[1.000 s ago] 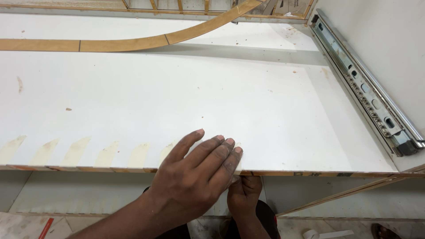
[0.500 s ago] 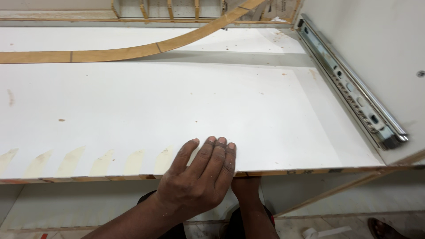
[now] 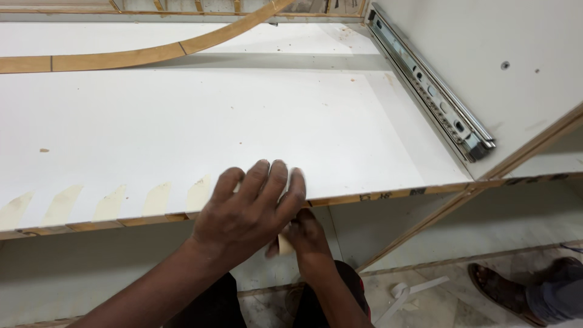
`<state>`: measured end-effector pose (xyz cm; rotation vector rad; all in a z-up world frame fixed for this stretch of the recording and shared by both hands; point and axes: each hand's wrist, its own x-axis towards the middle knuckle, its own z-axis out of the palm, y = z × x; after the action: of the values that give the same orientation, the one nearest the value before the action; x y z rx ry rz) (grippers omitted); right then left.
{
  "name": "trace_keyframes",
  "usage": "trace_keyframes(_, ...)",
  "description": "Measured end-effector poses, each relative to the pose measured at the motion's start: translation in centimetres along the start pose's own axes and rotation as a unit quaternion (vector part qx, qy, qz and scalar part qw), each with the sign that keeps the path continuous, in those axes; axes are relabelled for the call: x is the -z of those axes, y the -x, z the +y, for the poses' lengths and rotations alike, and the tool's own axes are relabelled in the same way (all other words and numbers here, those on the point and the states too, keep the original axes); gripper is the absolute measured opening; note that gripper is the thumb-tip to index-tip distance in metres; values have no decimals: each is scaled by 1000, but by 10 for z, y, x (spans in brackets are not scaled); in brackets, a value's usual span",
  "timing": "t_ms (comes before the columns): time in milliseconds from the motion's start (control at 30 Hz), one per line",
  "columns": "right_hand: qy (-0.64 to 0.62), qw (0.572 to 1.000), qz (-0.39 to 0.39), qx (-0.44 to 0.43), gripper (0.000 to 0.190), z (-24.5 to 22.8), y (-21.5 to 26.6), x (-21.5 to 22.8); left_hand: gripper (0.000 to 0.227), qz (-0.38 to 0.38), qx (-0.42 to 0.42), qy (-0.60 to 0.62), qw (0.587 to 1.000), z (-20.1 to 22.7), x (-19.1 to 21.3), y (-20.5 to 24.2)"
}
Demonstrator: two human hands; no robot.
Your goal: The person kneels on the floor and applies small pieces of masking tape along the front edge of a white cabinet or drawer. They tear off pieces from a roll and press them down in a line along the edge.
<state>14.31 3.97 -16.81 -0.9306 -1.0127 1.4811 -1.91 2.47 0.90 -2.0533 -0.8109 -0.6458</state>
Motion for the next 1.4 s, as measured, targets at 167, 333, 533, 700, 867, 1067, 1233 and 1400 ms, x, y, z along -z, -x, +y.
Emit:
trace_keyframes(167,120,987,-14,106,53,-14,94,16,47,31,113,314,942,34,50,12)
trace_keyframes(333,138,961,18,240,60,-33,137,18,33,-93,174,502,842,51,48,13)
trace_keyframes(533,96,967,65,226,83,-74,142,-3,17,-39,128,446,885,55,49,-7)
trace_keyframes(700,52,982,90,158,71,-96,123,-15,17,-81,153,376,910,13,38,-51)
trace_keyframes(867,7,986,76,147,56,-98,119,-24,18,-187,195,377,886,-1,35,-74)
trace_keyframes(1067,-13,986,49,158,56,-98,112,-25,17,-218,193,349,891,-5,25,-73)
trace_keyframes(1233,0,986,56,156,57,-96,109,-25,18,-221,182,334,898,-6,19,-71)
trace_keyframes(1400,-9,987,69,147,53,-87,101,-23,47,-234,192,322,897,-9,12,-68)
